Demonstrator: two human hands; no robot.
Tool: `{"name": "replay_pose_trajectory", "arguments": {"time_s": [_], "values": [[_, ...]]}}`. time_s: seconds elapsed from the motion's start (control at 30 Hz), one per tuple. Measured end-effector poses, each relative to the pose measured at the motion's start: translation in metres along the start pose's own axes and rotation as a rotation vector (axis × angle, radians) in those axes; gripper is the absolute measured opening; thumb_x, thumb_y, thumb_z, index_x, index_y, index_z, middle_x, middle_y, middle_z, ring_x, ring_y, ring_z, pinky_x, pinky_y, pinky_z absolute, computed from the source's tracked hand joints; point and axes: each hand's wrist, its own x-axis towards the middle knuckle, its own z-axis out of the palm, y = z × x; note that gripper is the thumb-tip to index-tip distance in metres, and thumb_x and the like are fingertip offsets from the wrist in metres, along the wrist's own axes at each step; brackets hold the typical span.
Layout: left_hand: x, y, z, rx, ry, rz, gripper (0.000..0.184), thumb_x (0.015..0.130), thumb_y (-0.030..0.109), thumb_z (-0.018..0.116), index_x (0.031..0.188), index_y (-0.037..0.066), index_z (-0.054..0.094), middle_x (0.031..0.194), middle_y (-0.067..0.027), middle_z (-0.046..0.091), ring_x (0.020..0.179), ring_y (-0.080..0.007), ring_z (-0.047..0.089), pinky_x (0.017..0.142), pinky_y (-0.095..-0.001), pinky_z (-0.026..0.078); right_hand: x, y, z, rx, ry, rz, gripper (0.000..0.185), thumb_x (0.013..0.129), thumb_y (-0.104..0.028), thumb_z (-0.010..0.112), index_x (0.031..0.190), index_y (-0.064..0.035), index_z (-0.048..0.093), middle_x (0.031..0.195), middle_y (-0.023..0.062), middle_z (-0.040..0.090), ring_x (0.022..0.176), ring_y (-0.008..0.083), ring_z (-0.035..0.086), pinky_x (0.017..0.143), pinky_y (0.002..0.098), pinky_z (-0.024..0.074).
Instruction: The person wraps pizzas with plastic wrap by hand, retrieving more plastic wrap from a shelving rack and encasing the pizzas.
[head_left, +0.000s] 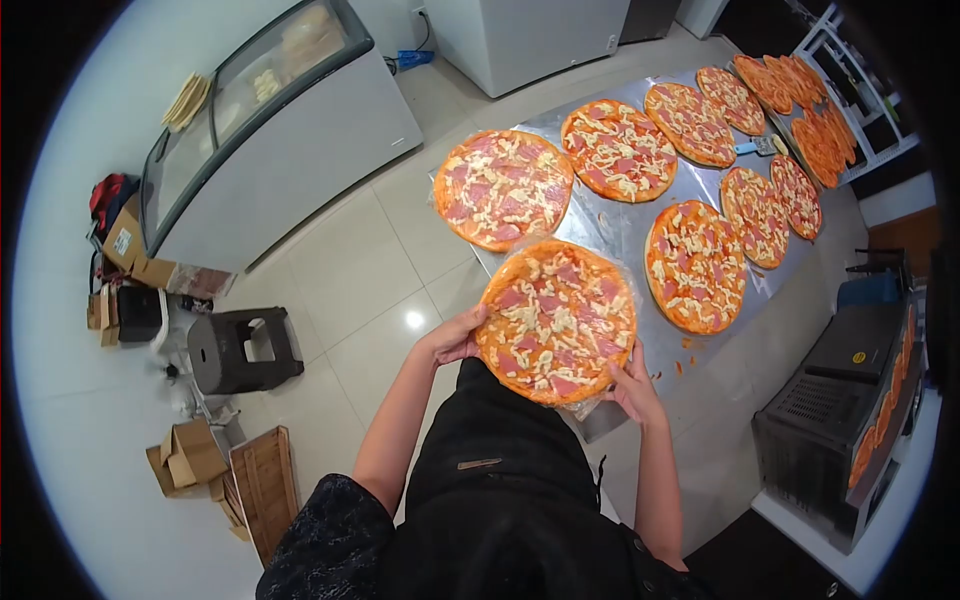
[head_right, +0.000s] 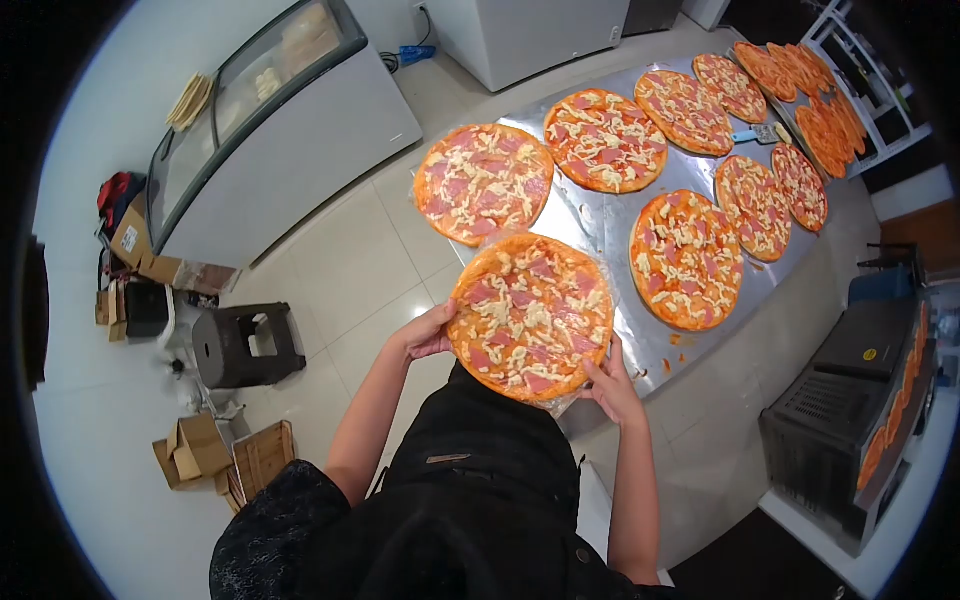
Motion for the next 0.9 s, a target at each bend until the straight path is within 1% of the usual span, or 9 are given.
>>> {"name": "replay_pose_trajectory", "arguments": {"time_s": [0.17,0.37,0.6,0.67,0.7,0.73,0.77,0.8,0.9], "values": [[0.026,0.083,-0.048,0.077,-0.037,-0.012,0.085,0.079,0.059,0.055,0.138,0.005,0.026,0.135,-0.0133,0.042,0.118,-0.0241,0.049,0.089,-0.0407,0.051,0.056,-0.036,0.047,0.049,0.036,-0.149,0.064,0.093,-0.012,0.049,0.141,-0.0236,0.008,0.139,0.0118,0.031,0.123,0.0285,0.042,0.080,0.0525,0.0513],[0.073,0.187,-0.110,0.149,-0.045,0.043,0.083,0.081,0.059,0.052,0.137,0.004,0.028,0.134,-0.0150,0.042,0.118,-0.0264,0.049,0.089,-0.0417,0.050,0.169,-0.087,0.091,-0.001,0.114,-0.163,0.062,0.094,-0.014,0.049,0.142,-0.0229,0.011,0.135,0.0093,0.039,0.118,0.0246,0.047,0.085,0.0515,0.0480],[0.104,0.215,-0.151,0.112,-0.151,-0.035,0.075,0.086,0.058,0.045,0.135,0.003,0.031,0.132,-0.0161,0.045,0.116,-0.0282,0.051,0.089,-0.0436,0.051,0.217,-0.086,0.102,-0.087,0.247,-0.071,0.063,0.092,-0.021,0.053,0.143,-0.0208,0.016,0.131,0.0073,0.045,0.116,0.0225,0.048,0.090,0.0506,0.0437],[0.101,0.223,-0.154,0.211,0.009,-0.093,0.076,0.086,0.062,0.040,0.135,0.004,0.033,0.131,-0.0158,0.045,0.112,-0.0280,0.054,0.086,-0.0430,0.052,0.213,-0.085,0.099,-0.097,0.303,-0.074,0.062,0.092,-0.022,0.054,0.143,-0.0183,0.018,0.129,0.0080,0.046,0.115,0.0225,0.049,0.089,0.0498,0.0452],[0.098,0.229,-0.151,0.216,-0.006,-0.102,0.076,0.086,0.062,0.040,0.135,0.004,0.033,0.131,-0.0158,0.045,0.112,-0.0280,0.054,0.086,-0.0430,0.052,0.208,-0.084,0.095,-0.087,0.340,-0.089,0.061,0.091,-0.022,0.056,0.141,-0.0162,0.022,0.125,0.0087,0.049,0.112,0.0221,0.051,0.085,0.0445,0.0480],[0.093,0.236,-0.147,0.315,0.126,-0.085,0.075,0.086,0.063,0.040,0.134,0.005,0.036,0.126,-0.0160,0.049,0.104,-0.0264,0.057,0.081,-0.0401,0.054,0.202,-0.085,0.092,-0.075,0.378,-0.104,0.059,0.089,-0.022,0.058,0.139,-0.0140,0.027,0.121,0.0095,0.051,0.110,0.0217,0.053,0.082,0.0393,0.0508],[0.089,0.244,-0.142,0.415,0.255,-0.065,0.074,0.086,0.064,0.039,0.132,0.006,0.040,0.120,-0.0162,0.053,0.097,-0.0248,0.061,0.077,-0.0371,0.055,0.192,-0.087,0.088,-0.068,0.396,-0.111,0.059,0.089,-0.022,0.058,0.139,-0.0140,0.027,0.121,0.0095,0.051,0.110,0.0217,0.053,0.082,0.0393,0.0508],[0.086,0.251,-0.144,0.486,0.327,-0.065,0.070,0.088,0.063,0.038,0.133,0.010,0.040,0.120,-0.0145,0.054,0.098,-0.0244,0.060,0.083,-0.0398,0.050,0.177,-0.091,0.088,-0.128,0.473,-0.111,0.057,0.089,-0.021,0.058,0.137,-0.0122,0.030,0.118,0.0092,0.052,0.107,0.0208,0.055,0.080,0.0363,0.0513],[0.068,0.265,-0.131,0.676,0.617,0.165,0.054,0.091,0.051,0.042,0.123,0.009,0.049,0.110,-0.0099,0.060,0.095,-0.0195,0.060,0.080,-0.0340,0.046,0.123,-0.088,0.074,-0.167,0.600,-0.170,0.051,0.089,-0.023,0.058,0.132,-0.0080,0.037,0.116,0.0084,0.054,0.099,0.0182,0.059,0.077,0.0314,0.0517]]}}
